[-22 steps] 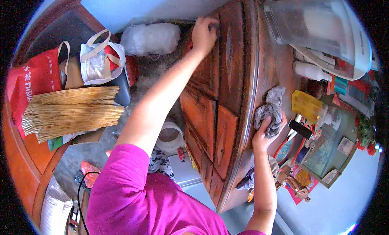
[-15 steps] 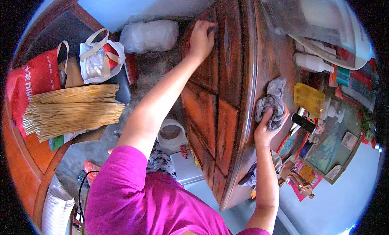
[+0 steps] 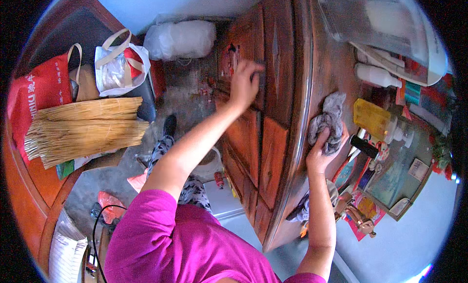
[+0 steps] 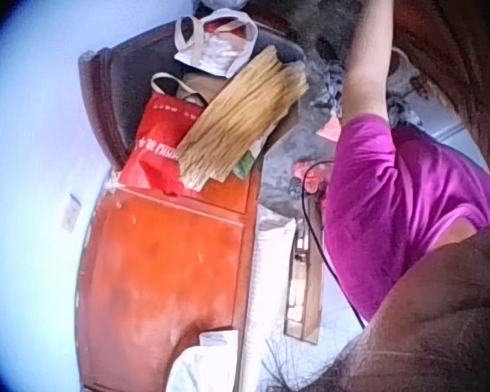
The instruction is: The person scrubs a wooden cabinet with a steel wool pad, sprays a white cleaning foam, and wipes the surface with a cloth. They repeat the scrubbing and wiping on the cabinet's side and top, handling the spray bottle and cleaning cloths throughout.
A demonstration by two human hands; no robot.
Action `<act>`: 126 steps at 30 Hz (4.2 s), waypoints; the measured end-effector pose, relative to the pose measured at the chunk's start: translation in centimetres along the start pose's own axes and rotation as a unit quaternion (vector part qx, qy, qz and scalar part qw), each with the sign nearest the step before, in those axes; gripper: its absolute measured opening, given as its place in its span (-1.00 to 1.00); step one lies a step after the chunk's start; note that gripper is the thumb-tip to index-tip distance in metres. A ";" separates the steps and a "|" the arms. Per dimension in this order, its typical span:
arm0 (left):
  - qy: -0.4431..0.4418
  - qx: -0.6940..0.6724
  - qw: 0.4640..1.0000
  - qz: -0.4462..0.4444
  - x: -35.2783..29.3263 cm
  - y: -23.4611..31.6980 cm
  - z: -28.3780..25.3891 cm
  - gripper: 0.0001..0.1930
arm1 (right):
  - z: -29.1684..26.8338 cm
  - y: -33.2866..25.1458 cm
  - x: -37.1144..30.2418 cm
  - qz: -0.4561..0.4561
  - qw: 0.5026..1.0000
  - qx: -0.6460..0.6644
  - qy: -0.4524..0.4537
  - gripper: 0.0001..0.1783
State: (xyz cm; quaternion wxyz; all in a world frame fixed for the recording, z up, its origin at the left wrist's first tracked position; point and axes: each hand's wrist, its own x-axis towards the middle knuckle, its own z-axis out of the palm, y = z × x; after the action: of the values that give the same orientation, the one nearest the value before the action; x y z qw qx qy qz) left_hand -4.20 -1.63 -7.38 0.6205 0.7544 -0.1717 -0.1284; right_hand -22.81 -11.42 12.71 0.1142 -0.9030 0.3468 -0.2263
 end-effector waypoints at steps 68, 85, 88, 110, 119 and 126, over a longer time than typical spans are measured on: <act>0.138 -0.010 0.990 0.000 15.0 -2.9 2.3 -0.73 | -0.8 0.3 -0.9 0.047 0.997 -0.048 -0.031 -0.38; 0.048 0.054 0.997 -0.035 21.0 -11.7 2.0 -0.77 | -1.3 0.5 -1.0 0.029 0.996 -0.071 -0.037 -0.33; 0.042 0.071 0.991 -0.106 21.5 -11.2 2.5 -0.75 | -0.9 0.6 -0.9 0.038 0.996 -0.074 -0.026 -0.30; -0.161 -0.567 0.751 -0.297 1.0 1.5 -7.5 -0.66 | 0.4 -0.3 0.3 0.017 1.000 0.006 0.020 -0.51; -0.214 -0.639 0.695 -0.250 -6.4 7.5 -14.4 -0.51 | 0.0 -1.1 0.4 -0.023 0.997 0.021 0.069 -0.52; -0.247 -0.581 0.731 -0.259 -11.7 9.8 -18.4 -0.53 | -1.4 1.3 -1.2 0.068 0.969 0.151 0.183 -0.42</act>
State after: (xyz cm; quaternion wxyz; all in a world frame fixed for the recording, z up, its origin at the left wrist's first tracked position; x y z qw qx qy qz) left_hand -8.30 17.96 5.66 0.8163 0.2033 -0.0085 -0.5406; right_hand -25.02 -11.62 13.07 0.1986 -0.7933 0.3841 -0.4287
